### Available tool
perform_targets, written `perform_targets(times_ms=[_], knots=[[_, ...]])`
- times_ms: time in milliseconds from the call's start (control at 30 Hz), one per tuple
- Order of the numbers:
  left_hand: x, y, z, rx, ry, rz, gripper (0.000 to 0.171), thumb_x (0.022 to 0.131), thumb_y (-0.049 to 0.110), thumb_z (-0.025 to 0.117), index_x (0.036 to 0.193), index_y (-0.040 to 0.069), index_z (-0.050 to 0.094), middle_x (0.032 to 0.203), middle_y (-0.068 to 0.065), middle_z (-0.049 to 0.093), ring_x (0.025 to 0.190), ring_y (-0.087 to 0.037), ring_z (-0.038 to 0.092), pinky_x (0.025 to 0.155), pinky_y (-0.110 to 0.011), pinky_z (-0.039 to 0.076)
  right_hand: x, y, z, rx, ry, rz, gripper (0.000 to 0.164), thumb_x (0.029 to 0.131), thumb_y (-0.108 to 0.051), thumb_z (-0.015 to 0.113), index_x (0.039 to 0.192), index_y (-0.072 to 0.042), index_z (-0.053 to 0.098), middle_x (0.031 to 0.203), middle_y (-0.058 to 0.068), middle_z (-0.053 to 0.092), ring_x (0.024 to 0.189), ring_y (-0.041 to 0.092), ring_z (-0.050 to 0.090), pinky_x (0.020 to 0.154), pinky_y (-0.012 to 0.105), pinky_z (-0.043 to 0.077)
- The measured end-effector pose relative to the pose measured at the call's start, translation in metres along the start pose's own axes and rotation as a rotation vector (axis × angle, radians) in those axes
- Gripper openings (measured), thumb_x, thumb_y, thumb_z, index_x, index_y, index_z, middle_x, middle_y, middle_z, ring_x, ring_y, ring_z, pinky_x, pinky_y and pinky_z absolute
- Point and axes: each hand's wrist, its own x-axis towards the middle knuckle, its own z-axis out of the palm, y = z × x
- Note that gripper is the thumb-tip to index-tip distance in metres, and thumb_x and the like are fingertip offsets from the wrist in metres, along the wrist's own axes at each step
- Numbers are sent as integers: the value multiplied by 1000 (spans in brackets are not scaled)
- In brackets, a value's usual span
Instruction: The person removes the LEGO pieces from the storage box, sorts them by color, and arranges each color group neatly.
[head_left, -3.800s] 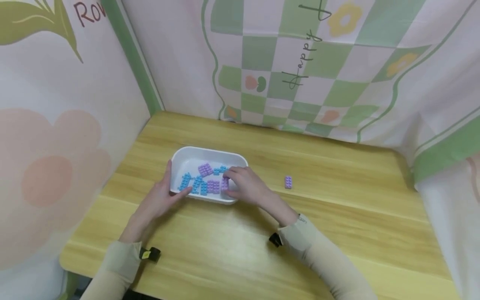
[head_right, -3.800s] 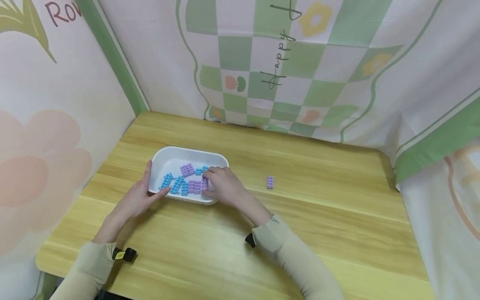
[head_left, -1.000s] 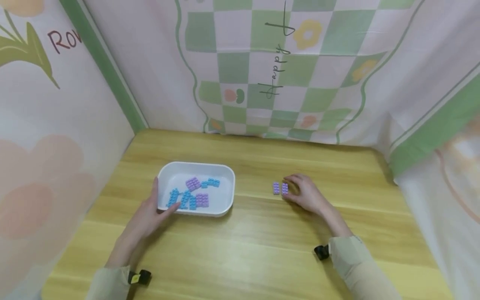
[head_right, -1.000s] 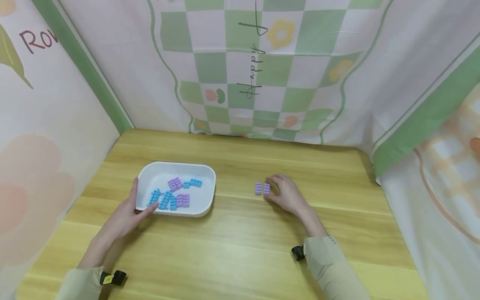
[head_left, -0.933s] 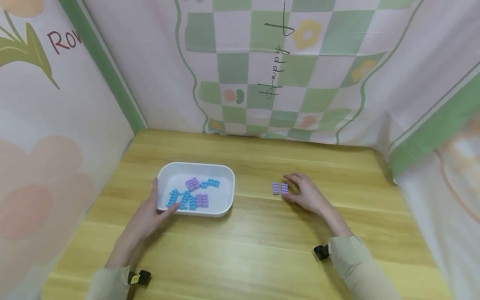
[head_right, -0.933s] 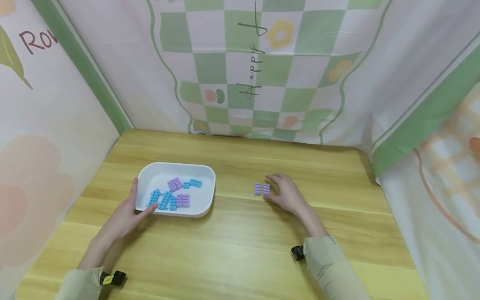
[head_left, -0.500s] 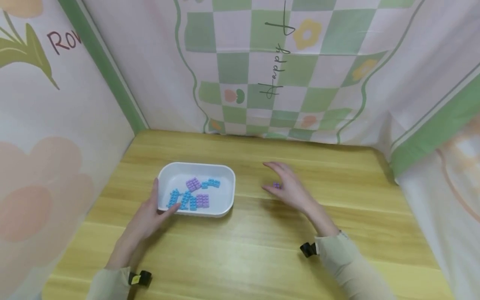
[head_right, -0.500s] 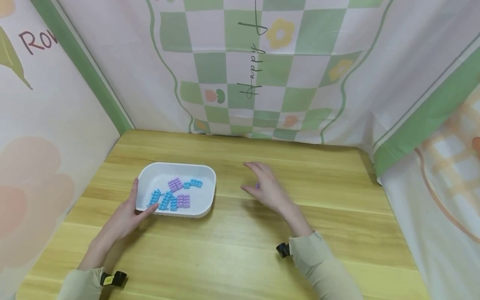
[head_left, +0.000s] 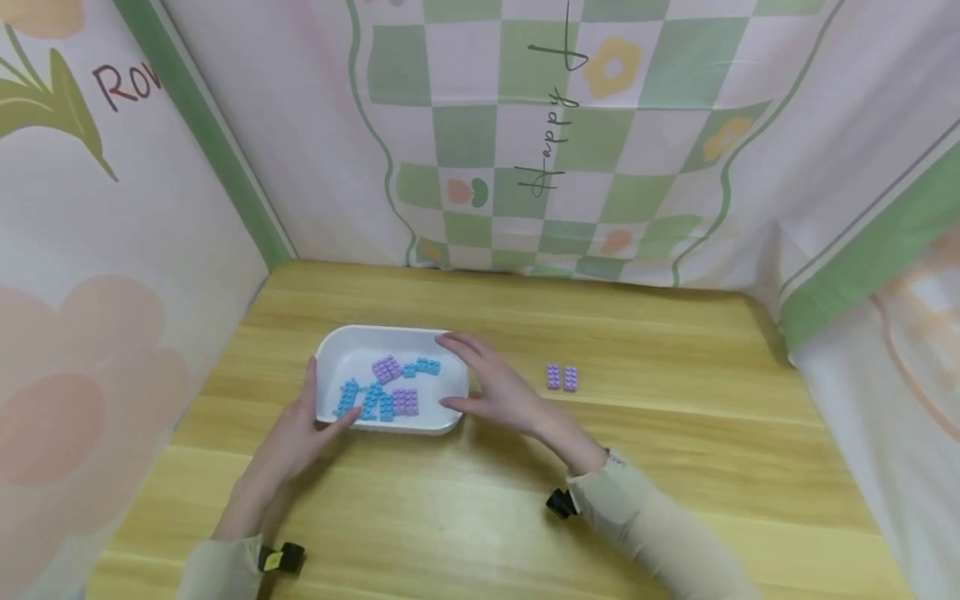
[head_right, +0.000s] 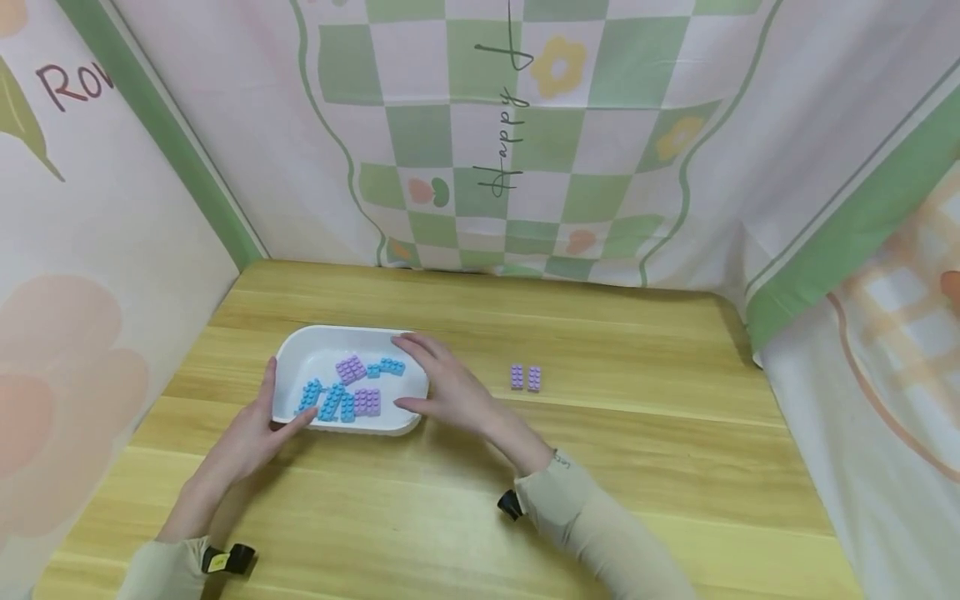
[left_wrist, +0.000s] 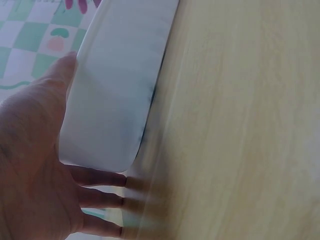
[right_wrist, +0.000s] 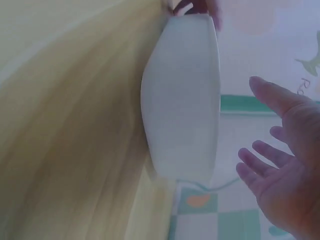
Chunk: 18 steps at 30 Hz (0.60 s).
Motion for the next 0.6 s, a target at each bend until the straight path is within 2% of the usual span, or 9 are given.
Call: perform_targets(times_ms=[167, 333, 433, 600], knots=[[0, 0, 0, -1, -2, -5, 125, 103, 75, 58, 174, 9, -21, 175, -40, 24, 157, -61, 36, 130, -72, 32, 14, -9, 17, -13, -62, 27, 87, 95, -24, 89, 168, -11, 44, 170, 18, 47, 156, 39, 51, 129, 59, 47], [0, -1, 2, -5, 4, 1, 125, 103, 74, 59, 174, 8, -19, 173, -41, 27, 156, -61, 39, 129, -72, 33, 24, -8, 34, -70, -143, 83, 92, 90, -30, 93, 166, -9, 45, 157, 19, 59, 141, 36, 63, 122, 53, 54], [0, -2, 2, -6, 5, 4, 124, 104, 73, 59, 174, 8, -19, 173, -41, 28, 155, -61, 40, 129, -72, 34, 28, -8, 41, -118, -183, 101, 90, 90, -32, 94, 163, -8, 49, 152, 17, 64, 136, 34, 66, 120, 51, 55], [1, -2, 1, -4, 10, 9, 123, 104, 73, 59, 174, 8, -19, 172, -42, 29, 154, -62, 41, 128, -73, 35, 37, -11, 48, -229, -192, 92, 80, 90, -35, 93, 156, -6, 58, 151, 15, 67, 140, 34, 65, 118, 55, 53]])
